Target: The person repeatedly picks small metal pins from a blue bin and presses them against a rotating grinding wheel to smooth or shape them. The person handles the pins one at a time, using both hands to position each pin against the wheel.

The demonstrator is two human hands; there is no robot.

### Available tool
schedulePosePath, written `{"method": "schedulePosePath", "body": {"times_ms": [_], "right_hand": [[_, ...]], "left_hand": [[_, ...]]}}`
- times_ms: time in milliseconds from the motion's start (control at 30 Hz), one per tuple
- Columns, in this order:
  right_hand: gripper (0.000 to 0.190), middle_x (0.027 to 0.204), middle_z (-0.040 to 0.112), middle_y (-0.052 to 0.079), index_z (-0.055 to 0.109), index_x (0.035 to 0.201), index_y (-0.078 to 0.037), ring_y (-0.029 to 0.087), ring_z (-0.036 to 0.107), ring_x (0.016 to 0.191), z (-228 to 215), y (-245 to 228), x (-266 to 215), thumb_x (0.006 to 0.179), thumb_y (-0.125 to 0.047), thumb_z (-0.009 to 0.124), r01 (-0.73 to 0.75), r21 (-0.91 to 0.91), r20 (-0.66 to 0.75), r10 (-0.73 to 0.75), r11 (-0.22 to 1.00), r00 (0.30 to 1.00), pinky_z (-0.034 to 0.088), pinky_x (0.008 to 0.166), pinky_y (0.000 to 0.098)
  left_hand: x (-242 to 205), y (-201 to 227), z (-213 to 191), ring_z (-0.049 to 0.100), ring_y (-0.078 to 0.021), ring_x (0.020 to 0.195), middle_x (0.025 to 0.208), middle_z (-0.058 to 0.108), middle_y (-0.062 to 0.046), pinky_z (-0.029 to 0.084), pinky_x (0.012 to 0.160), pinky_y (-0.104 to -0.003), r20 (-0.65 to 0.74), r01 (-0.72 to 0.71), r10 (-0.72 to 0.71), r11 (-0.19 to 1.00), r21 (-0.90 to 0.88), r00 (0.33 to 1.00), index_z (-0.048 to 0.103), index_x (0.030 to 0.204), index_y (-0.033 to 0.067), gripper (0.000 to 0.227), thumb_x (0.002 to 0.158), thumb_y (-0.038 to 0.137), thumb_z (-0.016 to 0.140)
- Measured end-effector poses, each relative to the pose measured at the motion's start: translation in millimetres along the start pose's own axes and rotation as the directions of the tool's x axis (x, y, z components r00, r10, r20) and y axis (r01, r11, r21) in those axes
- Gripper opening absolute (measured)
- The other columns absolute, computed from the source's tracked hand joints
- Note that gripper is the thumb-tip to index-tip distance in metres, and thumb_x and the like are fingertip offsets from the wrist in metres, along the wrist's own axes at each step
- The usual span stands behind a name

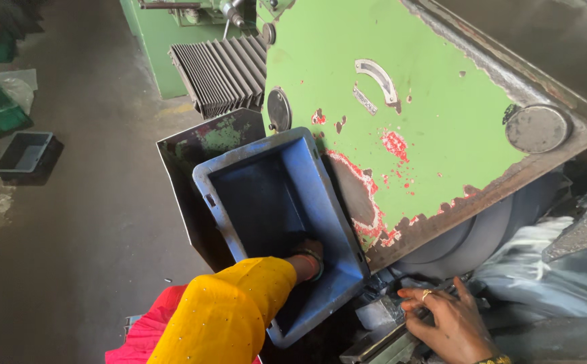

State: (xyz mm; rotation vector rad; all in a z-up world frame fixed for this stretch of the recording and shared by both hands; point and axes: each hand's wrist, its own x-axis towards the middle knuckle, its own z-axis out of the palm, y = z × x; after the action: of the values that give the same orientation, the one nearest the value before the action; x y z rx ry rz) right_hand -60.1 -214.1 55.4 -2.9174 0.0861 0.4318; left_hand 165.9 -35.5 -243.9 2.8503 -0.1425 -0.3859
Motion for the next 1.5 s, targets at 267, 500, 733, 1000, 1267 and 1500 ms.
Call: {"method": "schedulePosePath", "body": {"times_ms": [267, 500, 733, 1000, 1267, 1500], "right_hand": [[0.042, 0.112, 0.080, -0.015, 0.071, 0.124, -0.033, 0.006, 0.071, 0.113, 0.8, 0.7, -1.6, 0.082, -0.033, 0.075, 0.027, 0.014, -0.050, -0.026, 1.000, 0.998, 0.008, 0.128, 0.0564], [0.029, 0.100, 0.083, -0.009, 0.077, 0.112, -0.027, 0.012, 0.076, 0.102, 7.5, 6.2, -0.9, 0.084, -0.025, 0.068, 0.082, 0.054, -0.137, -0.074, 0.995, 0.988, 0.017, 0.126, 0.0536], [0.027, 0.098, 0.083, -0.005, 0.077, 0.111, -0.023, 0.016, 0.076, 0.097, 11.2, 8.2, 3.0, 0.086, -0.020, 0.066, 0.090, 0.063, -0.186, -0.077, 0.994, 0.980, 0.021, 0.124, 0.0499], [0.027, 0.097, 0.085, 0.002, 0.077, 0.108, -0.013, 0.018, 0.080, 0.096, 4.9, 17.0, 1.8, 0.090, -0.010, 0.057, 0.223, 0.260, -0.270, -0.151, 0.940, 0.951, 0.040, 0.112, 0.0344], [0.027, 0.098, 0.085, 0.001, 0.077, 0.109, -0.013, 0.017, 0.080, 0.095, 9.2, 26.0, 4.2, 0.096, -0.015, 0.053, 0.233, 0.271, -0.247, -0.167, 0.934, 0.955, 0.045, 0.105, 0.0358], [0.029, 0.096, 0.088, -0.002, 0.079, 0.106, -0.013, 0.015, 0.077, 0.093, 22.1, 41.4, 12.7, 0.094, -0.015, 0.053, 0.338, 0.216, -0.320, -0.261, 0.916, 0.911, 0.046, 0.099, 0.0340]], "left_hand": [[-65.6, -3.3, -113.6, 0.074, -0.0289, 0.095, 0.102, 0.077, -0.015, 0.059, 0.084, -0.039, 0.516, -0.577, 0.388, 0.769, 0.276, 0.763, 0.080, 0.098, 0.0067, 0.030, 0.077, 0.027, 0.088], [-192.7, -3.3, -208.1, 0.071, -0.0149, 0.065, 0.080, 0.073, -0.011, 0.061, 0.053, -0.031, 0.348, 0.009, 0.563, 0.517, -0.856, 0.749, 0.073, 0.100, -0.0026, 0.020, 0.089, 0.014, 0.073], [-252.7, 43.0, -216.1, 0.066, -0.0185, 0.063, 0.084, 0.073, -0.018, 0.057, 0.050, -0.033, 0.354, 0.012, 0.532, 0.541, -0.841, 0.769, 0.074, 0.104, -0.0017, 0.028, 0.081, 0.014, 0.080], [-243.3, 65.7, -221.5, 0.064, -0.0122, 0.060, 0.079, 0.070, -0.009, 0.060, 0.050, -0.031, 0.345, 0.035, 0.543, 0.500, -0.865, 0.766, 0.075, 0.109, -0.0038, 0.037, 0.077, 0.011, 0.085], [-243.9, 62.7, -205.1, 0.064, -0.0135, 0.060, 0.078, 0.071, -0.005, 0.059, 0.049, -0.033, 0.289, -0.031, 0.574, 0.482, -0.876, 0.766, 0.074, 0.119, 0.0096, 0.033, 0.088, 0.007, 0.067], [-270.9, 12.4, -182.3, 0.075, -0.0235, 0.084, 0.098, 0.078, -0.010, 0.060, 0.081, -0.033, -0.200, -0.613, 0.710, 0.388, -0.688, 0.675, 0.078, 0.115, 0.0154, 0.025, 0.091, 0.021, 0.074]]}}
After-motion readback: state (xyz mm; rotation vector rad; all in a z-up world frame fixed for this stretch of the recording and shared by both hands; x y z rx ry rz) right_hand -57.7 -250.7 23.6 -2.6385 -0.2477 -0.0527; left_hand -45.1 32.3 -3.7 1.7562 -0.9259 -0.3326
